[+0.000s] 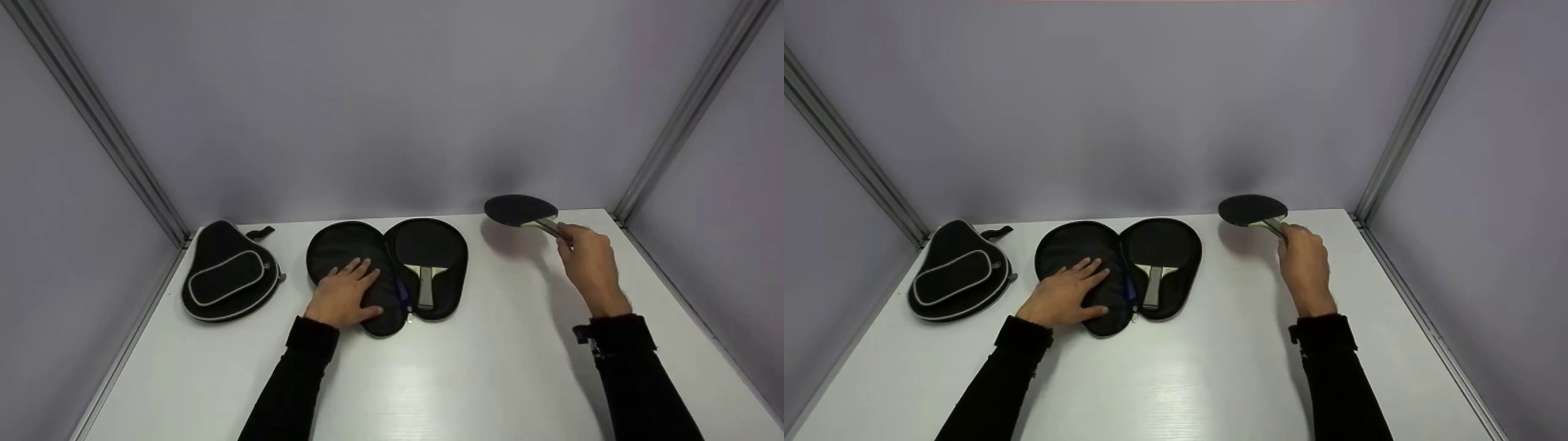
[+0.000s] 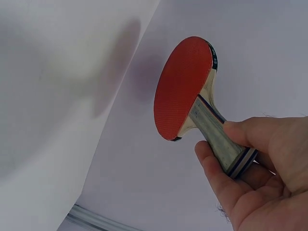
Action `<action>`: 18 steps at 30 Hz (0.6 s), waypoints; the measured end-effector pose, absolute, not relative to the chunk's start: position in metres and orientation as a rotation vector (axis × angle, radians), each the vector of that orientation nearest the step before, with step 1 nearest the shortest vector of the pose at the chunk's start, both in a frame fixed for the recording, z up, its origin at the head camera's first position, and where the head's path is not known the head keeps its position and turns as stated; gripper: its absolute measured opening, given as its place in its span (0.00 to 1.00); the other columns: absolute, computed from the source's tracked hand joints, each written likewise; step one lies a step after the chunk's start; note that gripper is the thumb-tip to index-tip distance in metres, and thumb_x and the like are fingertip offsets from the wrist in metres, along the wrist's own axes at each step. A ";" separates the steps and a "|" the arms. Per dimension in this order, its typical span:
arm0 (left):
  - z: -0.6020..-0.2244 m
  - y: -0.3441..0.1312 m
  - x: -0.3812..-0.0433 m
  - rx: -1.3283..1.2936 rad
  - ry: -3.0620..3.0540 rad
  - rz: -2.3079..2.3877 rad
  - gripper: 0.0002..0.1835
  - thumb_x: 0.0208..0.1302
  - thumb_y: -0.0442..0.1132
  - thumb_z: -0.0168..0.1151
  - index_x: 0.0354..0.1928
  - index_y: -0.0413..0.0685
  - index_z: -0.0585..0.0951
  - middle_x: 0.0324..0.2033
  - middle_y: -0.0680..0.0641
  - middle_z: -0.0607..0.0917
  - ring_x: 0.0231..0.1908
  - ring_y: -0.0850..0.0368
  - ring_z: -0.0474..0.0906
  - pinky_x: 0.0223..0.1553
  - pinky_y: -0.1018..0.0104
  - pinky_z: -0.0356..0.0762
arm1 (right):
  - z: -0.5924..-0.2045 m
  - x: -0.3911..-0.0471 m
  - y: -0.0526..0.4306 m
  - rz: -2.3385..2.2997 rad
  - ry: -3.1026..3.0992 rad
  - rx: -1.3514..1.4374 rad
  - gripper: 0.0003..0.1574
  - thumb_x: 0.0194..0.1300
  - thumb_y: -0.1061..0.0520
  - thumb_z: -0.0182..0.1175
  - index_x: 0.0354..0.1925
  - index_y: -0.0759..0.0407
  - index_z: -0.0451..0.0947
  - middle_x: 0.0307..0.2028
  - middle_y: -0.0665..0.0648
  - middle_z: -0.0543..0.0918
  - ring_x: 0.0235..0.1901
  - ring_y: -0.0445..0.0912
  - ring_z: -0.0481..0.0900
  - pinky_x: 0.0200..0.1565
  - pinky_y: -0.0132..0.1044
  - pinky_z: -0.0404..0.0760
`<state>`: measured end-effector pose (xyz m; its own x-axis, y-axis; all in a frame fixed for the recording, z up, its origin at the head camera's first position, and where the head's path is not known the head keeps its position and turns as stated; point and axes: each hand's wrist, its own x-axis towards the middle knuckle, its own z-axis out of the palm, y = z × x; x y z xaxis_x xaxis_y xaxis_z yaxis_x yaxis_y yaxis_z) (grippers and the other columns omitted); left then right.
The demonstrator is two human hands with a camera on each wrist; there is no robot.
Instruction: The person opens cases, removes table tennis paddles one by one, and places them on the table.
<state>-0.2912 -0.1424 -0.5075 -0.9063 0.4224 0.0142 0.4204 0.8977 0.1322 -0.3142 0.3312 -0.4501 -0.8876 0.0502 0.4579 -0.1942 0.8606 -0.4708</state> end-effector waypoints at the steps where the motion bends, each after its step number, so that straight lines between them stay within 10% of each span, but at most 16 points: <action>1: -0.507 -0.143 -0.291 0.679 3.047 0.211 0.47 0.78 0.65 0.76 0.89 0.50 0.76 0.90 0.39 0.72 0.92 0.37 0.66 0.88 0.29 0.72 | -0.450 -0.314 0.334 0.716 -2.565 0.099 0.22 0.82 0.71 0.64 0.69 0.76 0.86 0.58 0.81 0.92 0.56 0.76 0.95 0.54 0.72 0.94; 18: -0.506 -0.144 -0.290 0.684 3.050 0.215 0.46 0.78 0.64 0.76 0.88 0.49 0.76 0.90 0.38 0.72 0.92 0.36 0.66 0.88 0.29 0.73 | -0.456 -0.323 0.382 0.694 -2.595 -0.018 0.23 0.84 0.69 0.62 0.71 0.78 0.84 0.59 0.82 0.91 0.56 0.78 0.93 0.55 0.72 0.91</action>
